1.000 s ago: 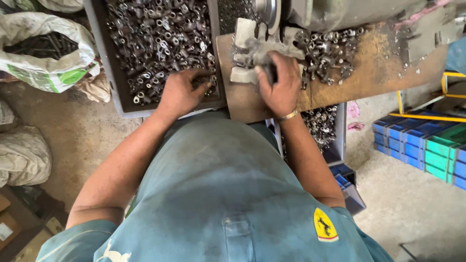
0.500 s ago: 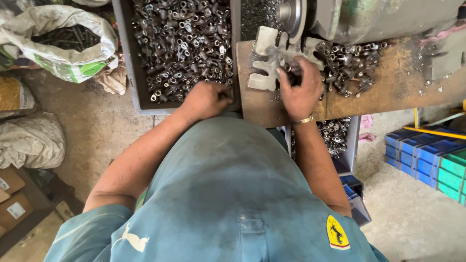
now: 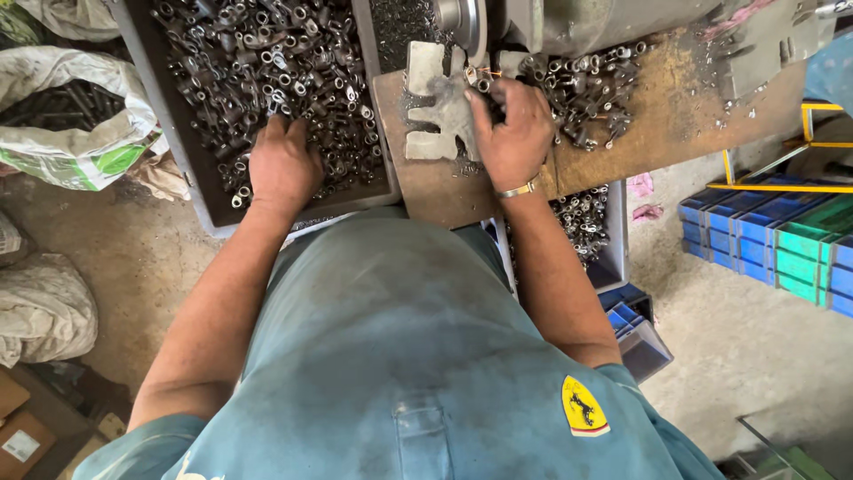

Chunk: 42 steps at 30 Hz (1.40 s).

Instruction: The person picks small metal fittings one at a time from a bin, presses each against a running bench grinder to grind its edge with sparks flying, then places the ground part back into the bin or onto the workbench, repeating this cycle throughout the episode.

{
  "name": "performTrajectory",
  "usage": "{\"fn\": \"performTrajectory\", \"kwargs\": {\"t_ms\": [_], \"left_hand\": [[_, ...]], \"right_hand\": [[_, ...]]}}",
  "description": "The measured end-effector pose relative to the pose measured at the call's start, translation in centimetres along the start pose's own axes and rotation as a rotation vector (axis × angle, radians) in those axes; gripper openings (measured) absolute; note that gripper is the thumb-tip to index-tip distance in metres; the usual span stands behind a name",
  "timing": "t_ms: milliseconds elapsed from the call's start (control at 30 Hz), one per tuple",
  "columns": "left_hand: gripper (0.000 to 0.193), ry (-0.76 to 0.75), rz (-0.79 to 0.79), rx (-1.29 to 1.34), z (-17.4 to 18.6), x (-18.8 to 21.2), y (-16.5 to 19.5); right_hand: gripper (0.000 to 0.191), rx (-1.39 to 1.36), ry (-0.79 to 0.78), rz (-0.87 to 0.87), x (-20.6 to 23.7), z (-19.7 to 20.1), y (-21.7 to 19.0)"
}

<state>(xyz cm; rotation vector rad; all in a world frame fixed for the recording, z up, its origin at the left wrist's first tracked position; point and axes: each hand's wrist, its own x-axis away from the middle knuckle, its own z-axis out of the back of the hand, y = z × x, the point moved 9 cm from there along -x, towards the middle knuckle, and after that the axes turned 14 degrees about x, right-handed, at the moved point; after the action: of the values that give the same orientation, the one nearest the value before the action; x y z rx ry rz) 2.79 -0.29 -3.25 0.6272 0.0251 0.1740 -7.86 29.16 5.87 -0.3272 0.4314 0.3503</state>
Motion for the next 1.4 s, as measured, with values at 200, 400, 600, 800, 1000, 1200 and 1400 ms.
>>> {"fn": "performTrajectory", "kwargs": {"t_ms": [200, 400, 600, 800, 1000, 1200, 1400], "left_hand": [[0.038, 0.017, 0.005, 0.023, 1.1, -0.2, 0.2], [0.030, -0.022, 0.008, 0.002, 1.2, -0.5, 0.2], [0.024, -0.015, -0.095, -0.040, 0.9, -1.3, 1.7], [0.031, 0.007, -0.021, 0.361, 2.9, -0.7, 3.1], [0.046, -0.494, 0.238, 0.954, -1.0, 2.0, 9.0], [0.048, -0.497, 0.229, 1.349, -1.8, 0.5, 11.6], [0.038, -0.455, 0.272, 0.791, -1.7, 2.1, 7.5]], "right_hand": [[0.038, 0.030, 0.011, 0.013, -1.1, 0.6, 0.1], [0.038, 0.035, 0.008, 0.038, -1.8, 0.0, -0.4], [0.038, -0.110, -0.060, 0.175, -1.4, -0.9, -1.2], [0.027, 0.028, 0.287, -0.012, 0.0, 7.0, 2.6], [0.048, -0.418, -0.234, 0.325, 4.0, 4.8, -5.6], [0.030, -0.254, -0.195, 0.070, 3.5, 3.1, -4.0], [0.030, -0.057, 0.019, 0.017, 0.3, 0.8, -0.4]]}}
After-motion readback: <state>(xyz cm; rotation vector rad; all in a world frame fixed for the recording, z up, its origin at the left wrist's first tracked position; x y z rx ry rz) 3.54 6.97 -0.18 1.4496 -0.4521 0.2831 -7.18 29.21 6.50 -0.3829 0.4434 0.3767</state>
